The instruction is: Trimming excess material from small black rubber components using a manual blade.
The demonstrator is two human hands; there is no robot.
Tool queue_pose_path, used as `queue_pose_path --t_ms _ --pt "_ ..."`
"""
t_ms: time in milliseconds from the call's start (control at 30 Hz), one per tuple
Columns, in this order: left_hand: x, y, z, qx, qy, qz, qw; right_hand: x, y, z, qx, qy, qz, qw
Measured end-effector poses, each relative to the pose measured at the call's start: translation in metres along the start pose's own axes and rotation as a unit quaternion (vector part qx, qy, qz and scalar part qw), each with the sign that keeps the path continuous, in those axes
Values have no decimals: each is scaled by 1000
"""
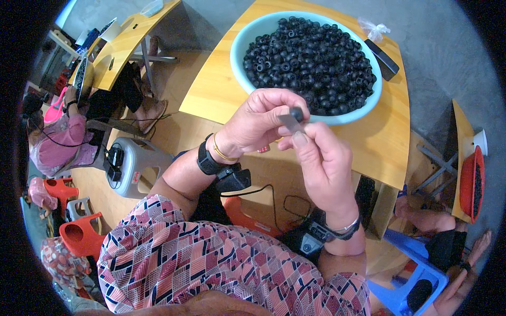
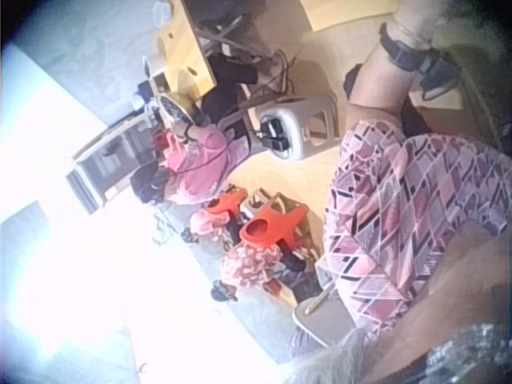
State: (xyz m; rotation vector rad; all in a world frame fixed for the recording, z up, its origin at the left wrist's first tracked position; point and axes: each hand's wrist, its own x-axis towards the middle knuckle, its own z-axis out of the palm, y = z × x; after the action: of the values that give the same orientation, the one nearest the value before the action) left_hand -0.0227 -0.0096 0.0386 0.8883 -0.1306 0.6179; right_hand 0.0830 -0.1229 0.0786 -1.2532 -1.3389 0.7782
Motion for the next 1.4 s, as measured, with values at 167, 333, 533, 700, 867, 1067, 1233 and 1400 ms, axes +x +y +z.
queue_pose_path --t_ms 167,333,533,700,867,1067,1233,1400 --pt "2 0 8 -41 29 5 999 2 9 -7 96 70 -5 993" --pt "2 0 6 -30 11 5 999 1 7 -7 88 56 2 995" --pt "3 -7 -2 -19 -25 44 999 3 4 -3 61 30 -9 998" --pt "3 -8 -1 4 -11 55 998 5 7 -4 48 36 -11 998" --pt "3 -7 0 30 -3 59 998 5 6 -5 41 37 16 998" --pt "2 -4 -1 85 -6 52 995 5 6 -2 31 39 3 999" --pt "3 -5 1 80 8 50 996 5 9 -2 2 43 -12 999" --pt "3 -7 0 69 10 68 995 5 8 -7 27 48 -1 998"
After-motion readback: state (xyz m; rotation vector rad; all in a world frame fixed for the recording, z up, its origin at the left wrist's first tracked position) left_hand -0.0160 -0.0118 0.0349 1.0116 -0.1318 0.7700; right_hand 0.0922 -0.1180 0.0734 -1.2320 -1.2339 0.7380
